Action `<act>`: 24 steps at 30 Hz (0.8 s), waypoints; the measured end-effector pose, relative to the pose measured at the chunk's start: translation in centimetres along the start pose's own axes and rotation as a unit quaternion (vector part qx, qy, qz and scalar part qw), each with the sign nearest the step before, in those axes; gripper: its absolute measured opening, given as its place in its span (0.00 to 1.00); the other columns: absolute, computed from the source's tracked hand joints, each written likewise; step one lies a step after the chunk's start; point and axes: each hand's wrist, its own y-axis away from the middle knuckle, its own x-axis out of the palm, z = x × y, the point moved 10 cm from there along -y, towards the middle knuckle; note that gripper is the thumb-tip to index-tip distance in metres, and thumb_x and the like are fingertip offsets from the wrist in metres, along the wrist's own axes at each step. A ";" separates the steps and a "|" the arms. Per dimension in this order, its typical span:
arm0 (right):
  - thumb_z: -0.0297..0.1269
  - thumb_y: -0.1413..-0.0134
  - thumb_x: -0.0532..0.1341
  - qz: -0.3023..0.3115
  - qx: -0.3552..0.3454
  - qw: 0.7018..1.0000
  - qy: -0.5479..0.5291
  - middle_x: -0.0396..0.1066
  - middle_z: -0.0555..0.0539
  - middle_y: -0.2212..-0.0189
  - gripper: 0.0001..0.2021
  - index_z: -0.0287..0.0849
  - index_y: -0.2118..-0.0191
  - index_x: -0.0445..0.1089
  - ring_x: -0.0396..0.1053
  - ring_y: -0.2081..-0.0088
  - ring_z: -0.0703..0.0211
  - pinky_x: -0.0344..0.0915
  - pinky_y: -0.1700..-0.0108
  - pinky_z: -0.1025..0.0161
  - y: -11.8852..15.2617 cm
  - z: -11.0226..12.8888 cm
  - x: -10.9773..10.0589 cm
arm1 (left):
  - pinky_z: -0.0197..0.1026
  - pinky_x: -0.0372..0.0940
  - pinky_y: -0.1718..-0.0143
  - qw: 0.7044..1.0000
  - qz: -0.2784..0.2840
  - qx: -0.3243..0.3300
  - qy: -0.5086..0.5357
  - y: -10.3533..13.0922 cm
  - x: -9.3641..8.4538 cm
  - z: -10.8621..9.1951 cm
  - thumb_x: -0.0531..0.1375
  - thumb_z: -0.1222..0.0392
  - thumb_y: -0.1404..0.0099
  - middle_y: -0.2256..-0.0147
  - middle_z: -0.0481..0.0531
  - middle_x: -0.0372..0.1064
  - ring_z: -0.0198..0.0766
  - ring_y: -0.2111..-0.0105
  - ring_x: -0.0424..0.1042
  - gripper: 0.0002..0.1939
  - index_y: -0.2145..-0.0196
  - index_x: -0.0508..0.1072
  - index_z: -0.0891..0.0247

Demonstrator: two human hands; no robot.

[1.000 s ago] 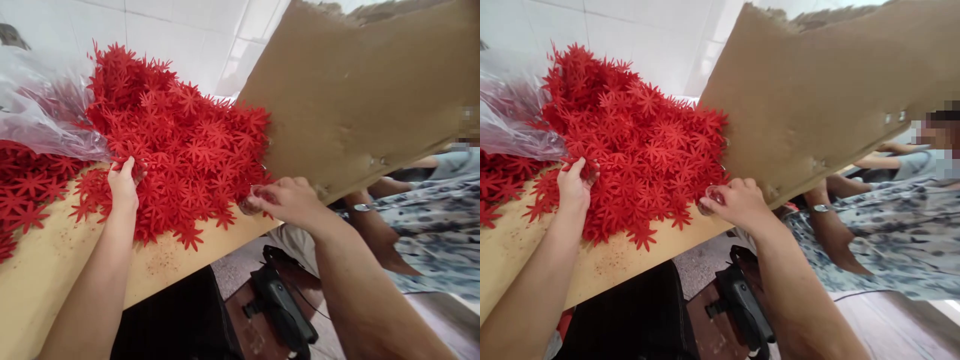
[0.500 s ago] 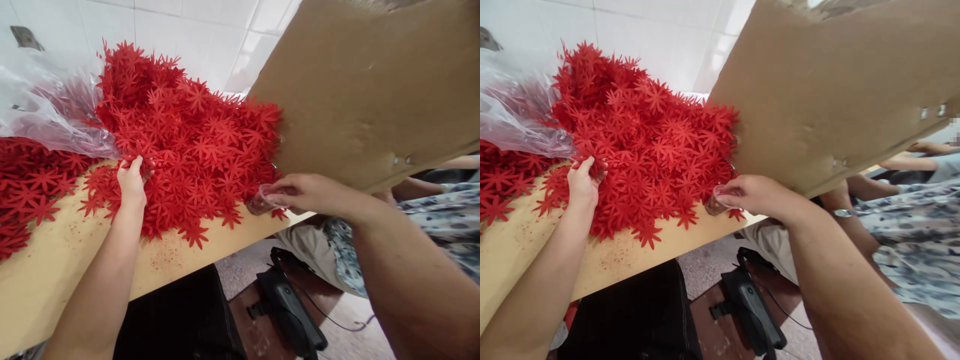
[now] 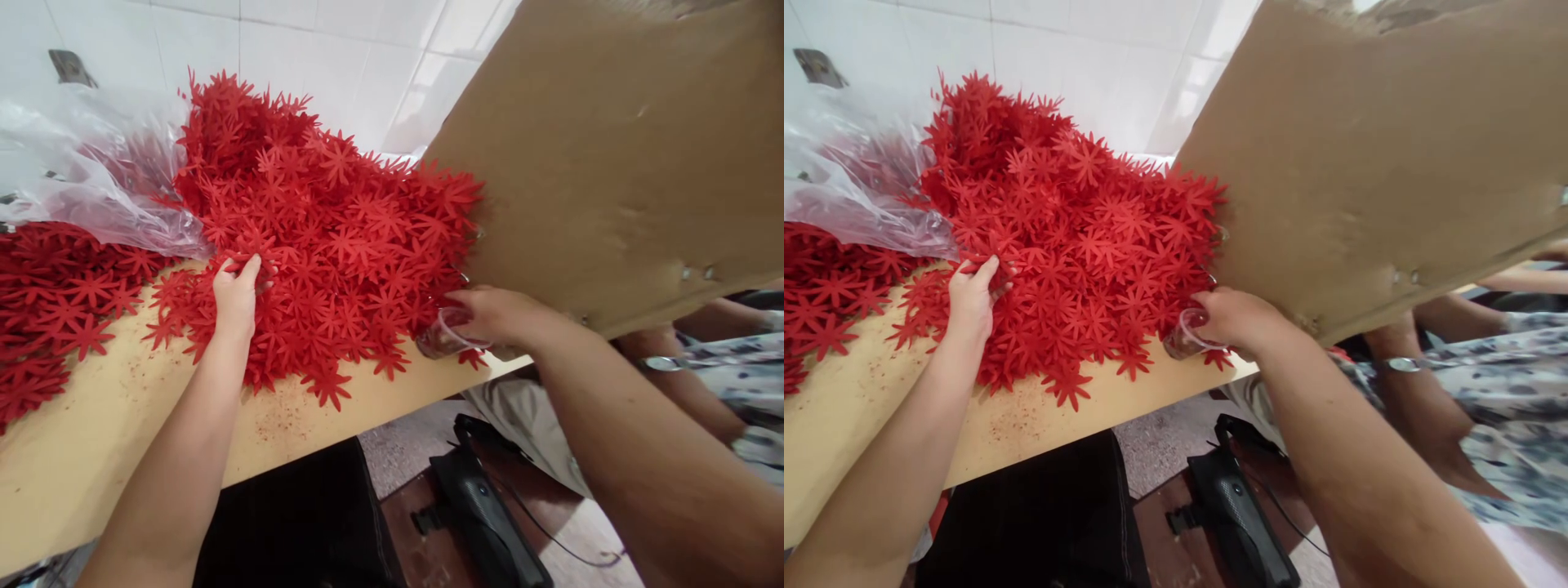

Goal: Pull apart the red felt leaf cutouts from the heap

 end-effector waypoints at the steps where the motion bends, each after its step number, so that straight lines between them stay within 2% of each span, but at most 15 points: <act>1: 0.38 0.58 0.62 0.050 -0.008 0.998 0.022 0.72 0.39 0.71 0.12 0.39 0.65 0.73 0.66 0.73 0.60 0.57 0.70 0.62 0.4 0.4 0.0 | 0.32 0.65 0.77 1.000 0.012 -0.004 -0.007 0.1 0.3 0.1 0.62 0.61 0.53 0.81 0.42 0.68 0.31 0.79 0.71 0.10 0.74 0.64 0.63; 2: 0.39 0.56 0.60 0.053 0.003 0.998 0.042 0.72 0.36 0.68 0.14 0.38 0.62 0.73 0.67 0.70 0.56 0.59 0.67 0.60 0.7 0.7 -0.9 | 0.32 0.65 0.77 0.999 0.027 -0.009 -0.015 0.2 0.7 0.3 0.62 0.60 0.52 0.80 0.42 0.68 0.31 0.79 0.71 0.09 0.74 0.64 0.63; 3: 0.41 0.53 0.59 0.003 0.008 0.999 0.048 0.72 0.34 0.65 0.17 0.36 0.60 0.72 0.68 0.66 0.53 0.59 0.64 0.58 1.0 1.4 -2.8 | 0.32 0.65 0.78 0.999 0.041 -0.015 -0.024 0.4 1.1 0.4 0.63 0.60 0.51 0.80 0.43 0.68 0.31 0.79 0.71 0.09 0.74 0.65 0.63; 4: 0.39 0.52 0.59 -0.048 0.011 0.998 0.027 0.71 0.34 0.63 0.17 0.35 0.58 0.72 0.68 0.63 0.52 0.60 0.61 0.57 1.3 2.5 -4.6 | 0.32 0.64 0.79 0.998 0.057 -0.022 -0.033 0.6 1.6 0.6 0.63 0.59 0.51 0.80 0.43 0.69 0.30 0.79 0.71 0.09 0.74 0.65 0.63; 6: 0.40 0.52 0.60 -0.110 0.001 0.986 -0.126 0.73 0.39 0.63 0.16 0.38 0.58 0.72 0.68 0.66 0.57 0.62 0.60 0.57 1.6 5.3 -6.5 | 0.32 0.64 0.80 0.994 0.086 -0.041 -0.052 1.1 2.4 1.1 0.62 0.57 0.49 0.80 0.44 0.69 0.31 0.79 0.70 0.10 0.74 0.65 0.63; 7: 0.42 0.52 0.60 -0.122 -0.014 0.965 -0.234 0.73 0.42 0.65 0.17 0.40 0.58 0.72 0.67 0.69 0.60 0.63 0.62 0.58 1.5 7.1 -6.7 | 0.33 0.64 0.80 0.992 0.100 -0.053 -0.060 1.4 2.8 1.4 0.62 0.56 0.48 0.80 0.44 0.69 0.31 0.79 0.70 0.10 0.73 0.65 0.63; 9: 0.45 0.58 0.63 -0.136 -0.044 0.892 -0.429 0.73 0.46 0.67 0.20 0.42 0.57 0.71 0.67 0.72 0.63 0.64 0.64 0.58 0.7 10.6 -6.3 | 0.33 0.65 0.79 0.987 0.124 -0.074 -0.072 2.1 3.6 1.9 0.61 0.54 0.46 0.78 0.46 0.70 0.32 0.78 0.71 0.11 0.72 0.65 0.63; 11: 0.46 0.66 0.67 -0.135 -0.051 0.801 -0.581 0.72 0.49 0.71 0.22 0.42 0.61 0.71 0.67 0.72 0.64 0.65 0.64 0.59 -0.5 13.5 -4.9 | 0.34 0.65 0.77 0.982 0.144 -0.085 -0.083 2.7 4.2 2.2 0.59 0.52 0.44 0.76 0.47 0.71 0.32 0.76 0.71 0.11 0.71 0.65 0.63; 13: 0.49 0.70 0.68 -0.094 -0.051 0.714 -0.692 0.71 0.52 0.74 0.23 0.42 0.65 0.70 0.67 0.73 0.66 0.66 0.66 0.62 -1.9 16.1 -2.9 | 0.34 0.65 0.76 0.978 0.164 -0.085 -0.099 3.2 4.8 2.5 0.57 0.51 0.42 0.75 0.48 0.70 0.32 0.75 0.71 0.12 0.71 0.65 0.63; 14: 0.49 0.71 0.68 -0.085 -0.056 0.685 -0.721 0.71 0.54 0.75 0.22 0.41 0.67 0.70 0.66 0.73 0.67 0.66 0.66 0.63 -2.4 17.0 -2.2 | 0.34 0.65 0.76 0.976 0.173 -0.082 -0.107 3.4 5.0 2.6 0.56 0.51 0.41 0.74 0.48 0.70 0.32 0.74 0.70 0.12 0.71 0.65 0.63; 16: 0.48 0.71 0.68 -0.094 -0.053 0.647 -0.755 0.70 0.55 0.77 0.19 0.41 0.71 0.69 0.65 0.75 0.69 0.66 0.66 0.64 -2.9 17.7 -1.5 | 0.34 0.65 0.75 0.972 0.185 -0.074 -0.121 3.6 5.3 2.9 0.53 0.50 0.39 0.74 0.47 0.68 0.32 0.74 0.69 0.13 0.72 0.66 0.63; 17: 0.48 0.70 0.68 -0.108 -0.048 0.638 -0.761 0.70 0.55 0.78 0.18 0.41 0.72 0.69 0.65 0.75 0.69 0.66 0.65 0.64 -3.0 17.6 -1.3 | 0.33 0.64 0.74 0.972 0.188 -0.065 -0.126 3.6 5.4 3.0 0.53 0.50 0.38 0.75 0.47 0.68 0.31 0.74 0.68 0.14 0.72 0.66 0.63; 21: 0.45 0.66 0.66 -0.177 -0.033 0.639 -0.748 0.71 0.54 0.76 0.14 0.42 0.72 0.70 0.68 0.71 0.66 0.66 0.61 0.63 -3.0 16.0 -1.1 | 0.32 0.62 0.71 0.975 0.169 0.013 -0.144 3.1 5.1 2.0 0.55 0.50 0.40 0.78 0.45 0.63 0.29 0.74 0.65 0.15 0.76 0.64 0.63; 24: 0.47 0.64 0.65 -0.206 0.006 0.622 -0.756 0.69 0.55 0.78 0.14 0.43 0.72 0.68 0.66 0.75 0.67 0.66 0.67 0.64 -2.9 14.5 -0.5 | 0.32 0.59 0.76 0.982 0.126 0.014 -0.140 2.4 4.0 1.8 0.54 0.50 0.39 0.81 0.43 0.60 0.28 0.80 0.62 0.15 0.76 0.62 0.62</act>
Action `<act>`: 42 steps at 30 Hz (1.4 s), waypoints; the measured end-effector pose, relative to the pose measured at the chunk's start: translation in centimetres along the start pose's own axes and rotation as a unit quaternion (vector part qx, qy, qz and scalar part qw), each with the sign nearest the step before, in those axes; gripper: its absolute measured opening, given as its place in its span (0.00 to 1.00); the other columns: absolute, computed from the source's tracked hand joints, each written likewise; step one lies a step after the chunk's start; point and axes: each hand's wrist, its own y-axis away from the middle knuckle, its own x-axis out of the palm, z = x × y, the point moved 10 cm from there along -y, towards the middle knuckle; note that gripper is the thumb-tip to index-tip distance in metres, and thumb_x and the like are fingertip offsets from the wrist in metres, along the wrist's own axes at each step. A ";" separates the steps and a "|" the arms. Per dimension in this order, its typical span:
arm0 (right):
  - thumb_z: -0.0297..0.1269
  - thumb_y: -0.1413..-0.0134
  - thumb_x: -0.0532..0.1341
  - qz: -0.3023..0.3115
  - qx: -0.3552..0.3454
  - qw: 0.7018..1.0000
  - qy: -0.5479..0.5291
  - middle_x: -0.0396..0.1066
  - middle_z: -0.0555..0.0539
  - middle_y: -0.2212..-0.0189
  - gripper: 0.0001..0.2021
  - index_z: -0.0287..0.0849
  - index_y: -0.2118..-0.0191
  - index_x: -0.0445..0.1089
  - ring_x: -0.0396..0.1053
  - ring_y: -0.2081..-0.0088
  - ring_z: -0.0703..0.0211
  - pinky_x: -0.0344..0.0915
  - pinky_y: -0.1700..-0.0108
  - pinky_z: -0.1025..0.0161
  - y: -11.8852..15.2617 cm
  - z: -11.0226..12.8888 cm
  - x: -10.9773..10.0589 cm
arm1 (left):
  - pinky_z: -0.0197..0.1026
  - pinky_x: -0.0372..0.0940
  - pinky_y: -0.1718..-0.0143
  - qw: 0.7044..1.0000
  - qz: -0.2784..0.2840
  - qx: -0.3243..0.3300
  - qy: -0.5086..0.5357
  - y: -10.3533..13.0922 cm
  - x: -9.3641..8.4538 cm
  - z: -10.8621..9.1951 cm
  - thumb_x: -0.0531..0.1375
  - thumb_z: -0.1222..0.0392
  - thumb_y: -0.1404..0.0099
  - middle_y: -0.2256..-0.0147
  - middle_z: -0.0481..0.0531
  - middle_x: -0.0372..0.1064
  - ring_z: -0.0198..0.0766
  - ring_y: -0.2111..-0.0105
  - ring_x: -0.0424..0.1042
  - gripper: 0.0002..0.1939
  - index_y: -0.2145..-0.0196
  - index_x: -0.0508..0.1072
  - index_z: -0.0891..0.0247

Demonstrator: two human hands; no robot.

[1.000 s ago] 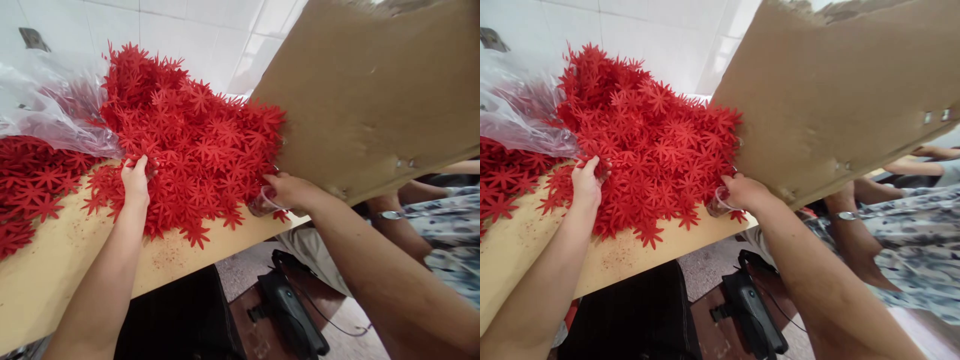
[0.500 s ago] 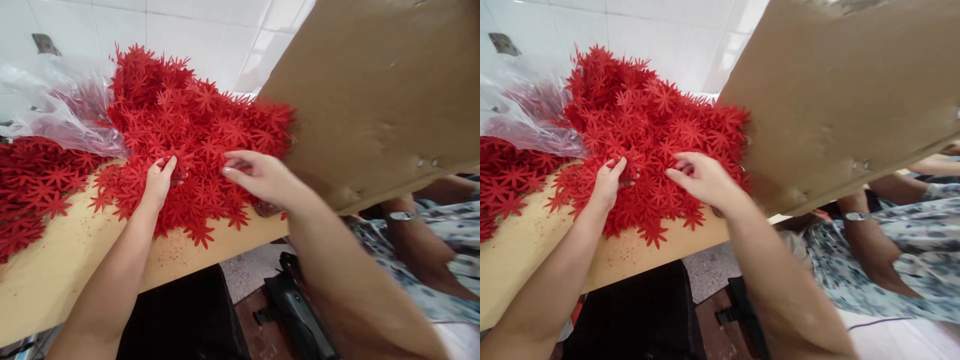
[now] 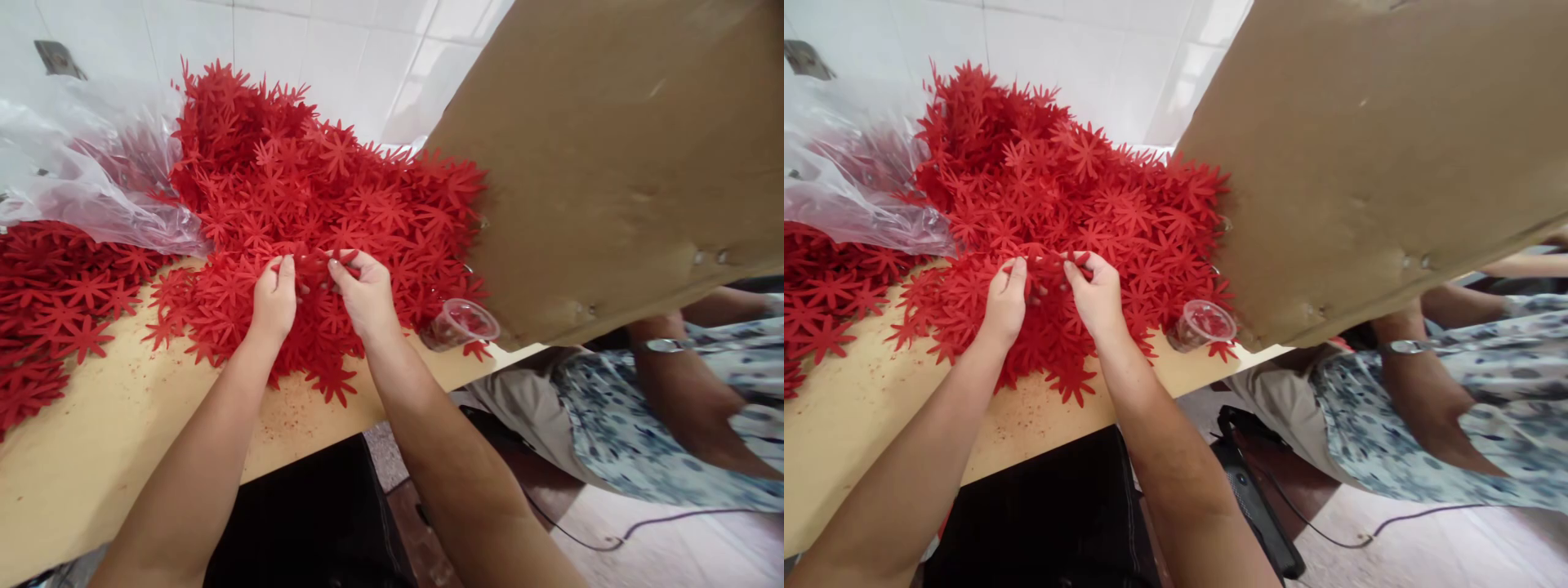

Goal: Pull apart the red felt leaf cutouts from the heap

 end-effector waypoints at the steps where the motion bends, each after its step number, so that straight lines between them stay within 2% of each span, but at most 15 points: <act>1: 0.48 0.64 0.65 -0.013 0.007 1.000 -0.007 0.68 0.56 0.80 0.15 0.43 0.72 0.67 0.64 0.77 0.68 0.64 0.70 0.65 -0.1 -0.2 -0.4 | 0.32 0.58 0.78 1.000 -0.014 -0.011 0.009 -0.1 -0.4 0.2 0.54 0.50 0.39 0.82 0.43 0.60 0.28 0.81 0.62 0.14 0.76 0.62 0.62; 5: 0.54 0.63 0.64 -0.019 0.001 1.000 0.020 0.62 0.57 0.85 0.19 0.42 0.77 0.62 0.58 0.82 0.70 0.57 0.78 0.68 -0.1 0.0 -0.3 | 0.34 0.60 0.76 0.997 -0.044 -0.020 0.054 -0.4 -1.4 0.6 0.56 0.48 0.41 0.82 0.43 0.60 0.30 0.80 0.65 0.14 0.75 0.62 0.62; 10: 0.60 0.59 0.57 0.014 0.009 1.000 0.023 0.56 0.57 0.89 0.24 0.42 0.83 0.58 0.52 0.86 0.73 0.53 0.81 0.69 -0.5 0.5 1.8 | 0.34 0.63 0.70 0.997 0.016 0.000 0.076 -0.2 0.1 0.0 0.61 0.48 0.47 0.77 0.44 0.66 0.29 0.76 0.66 0.15 0.74 0.65 0.63; 13: 0.59 0.59 0.58 0.043 -0.001 0.999 -0.006 0.55 0.58 0.88 0.23 0.42 0.82 0.57 0.53 0.84 0.73 0.55 0.79 0.70 -1.5 0.6 3.5 | 0.33 0.65 0.65 0.995 0.034 0.022 0.088 0.0 0.5 -0.8 0.64 0.52 0.50 0.71 0.46 0.70 0.28 0.71 0.68 0.14 0.71 0.69 0.64; 17: 0.53 0.63 0.64 0.052 -0.093 0.994 -0.034 0.61 0.57 0.81 0.19 0.41 0.75 0.62 0.59 0.77 0.73 0.61 0.70 0.69 -2.7 1.4 4.8 | 0.34 0.65 0.65 0.995 -0.012 0.019 0.096 -0.4 -0.9 -0.6 0.65 0.56 0.52 0.71 0.45 0.71 0.27 0.72 0.68 0.13 0.70 0.70 0.64; 19: 0.52 0.62 0.63 0.056 -0.109 0.992 -0.035 0.61 0.58 0.80 0.19 0.41 0.74 0.62 0.58 0.77 0.73 0.59 0.71 0.70 -2.9 1.1 5.0 | 0.33 0.65 0.69 0.995 -0.041 0.005 0.092 -0.6 -1.8 0.0 0.65 0.55 0.52 0.74 0.44 0.69 0.26 0.75 0.66 0.13 0.71 0.70 0.64; 22: 0.53 0.60 0.61 0.085 -0.086 0.992 -0.024 0.57 0.58 0.83 0.19 0.41 0.76 0.61 0.54 0.80 0.73 0.55 0.75 0.69 -2.8 0.0 5.2 | 0.32 0.62 0.75 0.994 -0.071 0.005 0.084 -0.7 -2.6 0.4 0.65 0.54 0.52 0.76 0.43 0.68 0.26 0.78 0.64 0.13 0.72 0.70 0.64; 26: 0.54 0.58 0.60 0.098 -0.101 0.990 -0.001 0.57 0.57 0.84 0.19 0.40 0.77 0.61 0.53 0.81 0.73 0.54 0.77 0.69 -2.1 0.4 4.4 | 0.34 0.65 0.65 0.993 -0.078 0.041 0.080 -0.3 -2.2 -0.3 0.65 0.55 0.52 0.73 0.45 0.72 0.28 0.73 0.69 0.12 0.72 0.72 0.64; 31: 0.57 0.57 0.58 0.074 -0.079 0.994 -0.007 0.47 0.59 0.86 0.25 0.42 0.84 0.50 0.46 0.82 0.75 0.48 0.79 0.70 -2.0 0.2 3.9 | 0.37 0.65 0.59 0.993 -0.077 0.057 0.075 0.0 -1.7 -0.8 0.66 0.54 0.53 0.70 0.47 0.73 0.30 0.68 0.71 0.13 0.71 0.73 0.64; 33: 0.57 0.58 0.58 0.082 -0.065 0.994 -0.025 0.48 0.59 0.86 0.24 0.42 0.83 0.51 0.47 0.82 0.75 0.50 0.79 0.70 -1.9 -0.3 4.3 | 0.37 0.66 0.60 0.992 -0.090 0.052 0.077 -0.2 -2.1 -0.5 0.66 0.53 0.53 0.71 0.47 0.72 0.30 0.70 0.70 0.14 0.72 0.72 0.64; 38: 0.58 0.63 0.61 0.120 0.002 0.987 -0.108 0.56 0.60 0.84 0.22 0.43 0.75 0.59 0.54 0.82 0.74 0.56 0.78 0.72 -1.5 -2.1 5.7 | 0.38 0.66 0.65 0.980 -0.188 0.014 0.067 -0.3 -4.8 0.7 0.62 0.53 0.47 0.81 0.43 0.64 0.30 0.76 0.68 0.13 0.76 0.65 0.64; 40: 0.57 0.64 0.62 0.123 0.002 0.984 -0.126 0.58 0.60 0.83 0.21 0.44 0.73 0.61 0.57 0.80 0.74 0.59 0.76 0.72 -1.4 -2.3 5.9 | 0.39 0.67 0.64 0.978 -0.195 -0.002 0.068 -0.4 -5.3 1.0 0.59 0.55 0.44 0.79 0.44 0.66 0.32 0.74 0.70 0.10 0.74 0.65 0.63; 42: 0.53 0.62 0.63 0.130 -0.013 0.984 -0.122 0.62 0.59 0.81 0.19 0.44 0.70 0.63 0.61 0.77 0.73 0.62 0.72 0.71 -1.2 -2.0 6.0 | 0.40 0.67 0.61 0.981 -0.179 0.003 0.072 -0.6 -5.1 0.9 0.58 0.59 0.43 0.75 0.46 0.69 0.33 0.70 0.71 0.05 0.72 0.66 0.63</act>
